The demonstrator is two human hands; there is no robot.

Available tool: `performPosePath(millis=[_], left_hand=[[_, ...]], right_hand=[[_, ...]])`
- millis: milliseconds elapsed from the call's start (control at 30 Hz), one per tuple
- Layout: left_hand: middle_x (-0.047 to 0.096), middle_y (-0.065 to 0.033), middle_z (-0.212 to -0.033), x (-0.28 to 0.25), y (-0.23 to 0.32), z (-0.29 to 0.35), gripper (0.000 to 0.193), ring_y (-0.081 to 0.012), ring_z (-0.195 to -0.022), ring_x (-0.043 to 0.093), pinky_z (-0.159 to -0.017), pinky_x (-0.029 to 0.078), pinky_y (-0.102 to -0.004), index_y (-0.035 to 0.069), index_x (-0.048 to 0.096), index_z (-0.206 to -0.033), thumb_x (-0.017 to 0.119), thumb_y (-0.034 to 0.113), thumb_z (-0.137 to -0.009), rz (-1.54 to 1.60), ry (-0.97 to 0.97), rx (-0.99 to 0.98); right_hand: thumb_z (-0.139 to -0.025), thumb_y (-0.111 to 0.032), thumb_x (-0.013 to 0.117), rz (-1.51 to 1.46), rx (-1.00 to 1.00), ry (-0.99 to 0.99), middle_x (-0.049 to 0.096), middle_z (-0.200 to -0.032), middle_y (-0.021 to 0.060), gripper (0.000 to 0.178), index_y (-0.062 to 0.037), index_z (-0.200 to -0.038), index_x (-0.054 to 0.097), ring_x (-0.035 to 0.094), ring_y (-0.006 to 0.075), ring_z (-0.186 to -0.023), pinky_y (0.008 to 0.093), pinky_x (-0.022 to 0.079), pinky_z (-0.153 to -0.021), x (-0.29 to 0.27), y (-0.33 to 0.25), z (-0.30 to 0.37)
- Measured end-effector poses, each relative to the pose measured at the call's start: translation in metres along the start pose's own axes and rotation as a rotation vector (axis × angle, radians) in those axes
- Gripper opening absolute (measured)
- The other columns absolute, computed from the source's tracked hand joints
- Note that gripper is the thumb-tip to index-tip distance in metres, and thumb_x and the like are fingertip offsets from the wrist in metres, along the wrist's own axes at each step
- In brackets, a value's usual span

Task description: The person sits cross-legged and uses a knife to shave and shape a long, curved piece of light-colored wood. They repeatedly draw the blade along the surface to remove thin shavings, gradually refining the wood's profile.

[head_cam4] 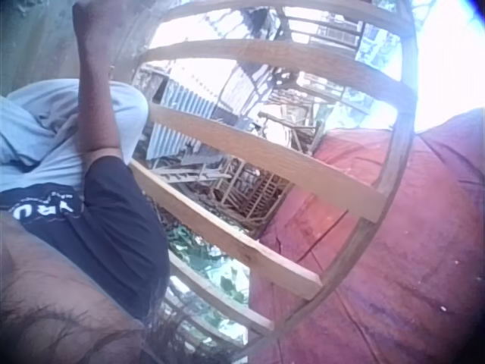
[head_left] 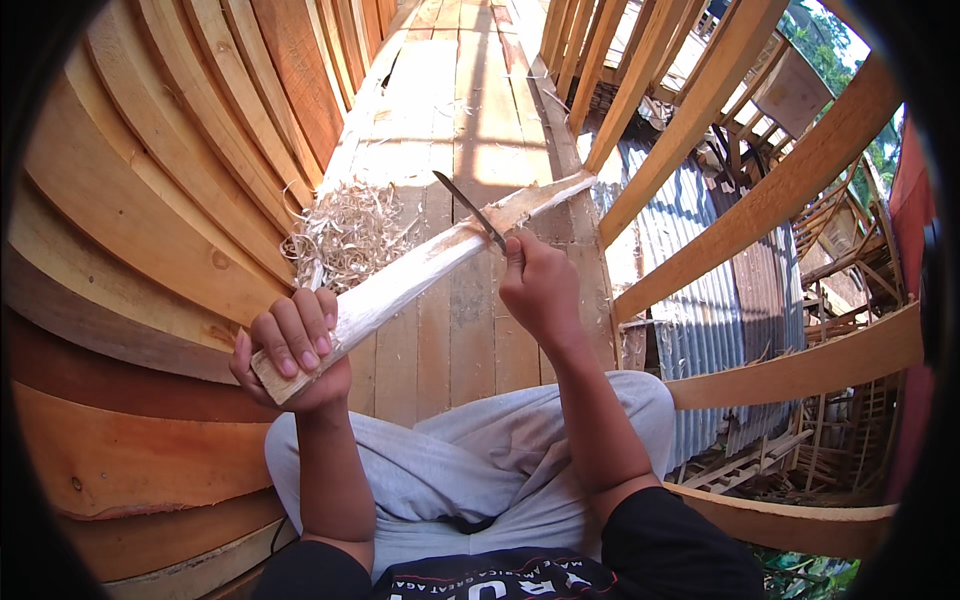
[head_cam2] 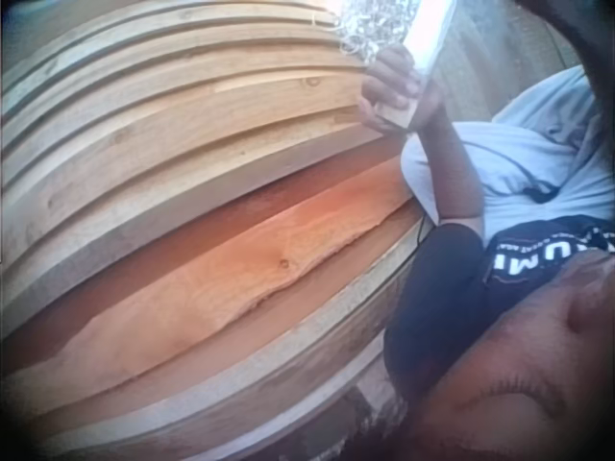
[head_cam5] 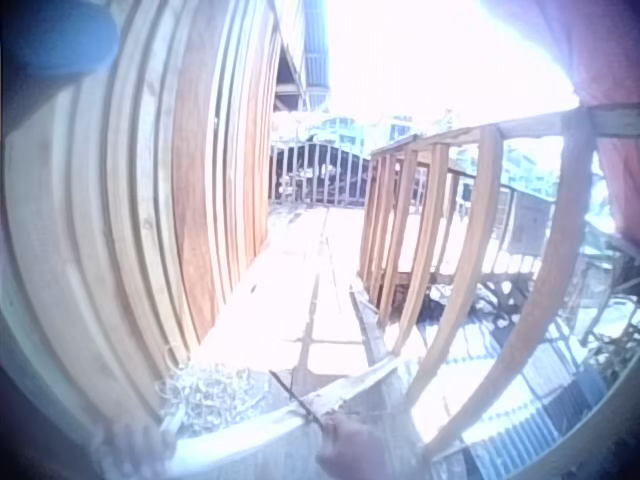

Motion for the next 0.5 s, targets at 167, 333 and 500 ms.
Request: performPosePath(millis=[167,333,500], left_hand=[[0.040,0.0031,-0.052,0.010,-0.001,0.000,0.043,-0.0108,-0.056,0.037,-0.068,0.033,-0.0280,0.021,0.037,-0.054,0.033,0.033,-0.096,-0.025,-0.034,-0.013],[0.040,0.0029,-0.052,0.009,-0.001,0.000,0.044,-0.0108,-0.057,0.038,-0.068,0.033,-0.0280,0.021,0.036,-0.054,0.032,0.033,-0.096,-0.022,-0.049,-0.009],[0.045,0.0005,-0.051,0.004,-0.001,0.001,0.049,-0.0138,-0.055,0.043,-0.066,0.035,-0.0316,0.019,0.043,-0.054,0.027,0.037,-0.097,0.000,-0.028,0.008]], right_hand=[[-0.099,-0.041,0.045,0.148,0.031,-0.021,0.064,-0.069,0.0192,0.044,-0.0035,-0.082,0.060,0.065,0.0407,-0.071,0.0511,0.049,-0.065,0.008,-0.002,0.001],[-0.098,-0.048,0.043,-0.041,0.178,-0.099,0.062,-0.065,0.0204,0.055,-0.0025,-0.073,0.059,0.064,0.0404,-0.067,0.0503,0.048,-0.062,0.017,0.011,-0.005],[-0.098,-0.055,0.046,-0.547,0.502,-0.369,0.036,-0.047,-0.0023,0.059,-0.0138,-0.055,0.038,0.029,0.0131,-0.036,0.0322,0.021,-0.037,0.036,0.034,-0.006]])
Point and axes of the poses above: each hand's wrist, its own z-axis away from the middle knuckle, its own x-axis out of the palm, y = z × x, the point moved 6 cm from there along -z, towards the middle knuckle
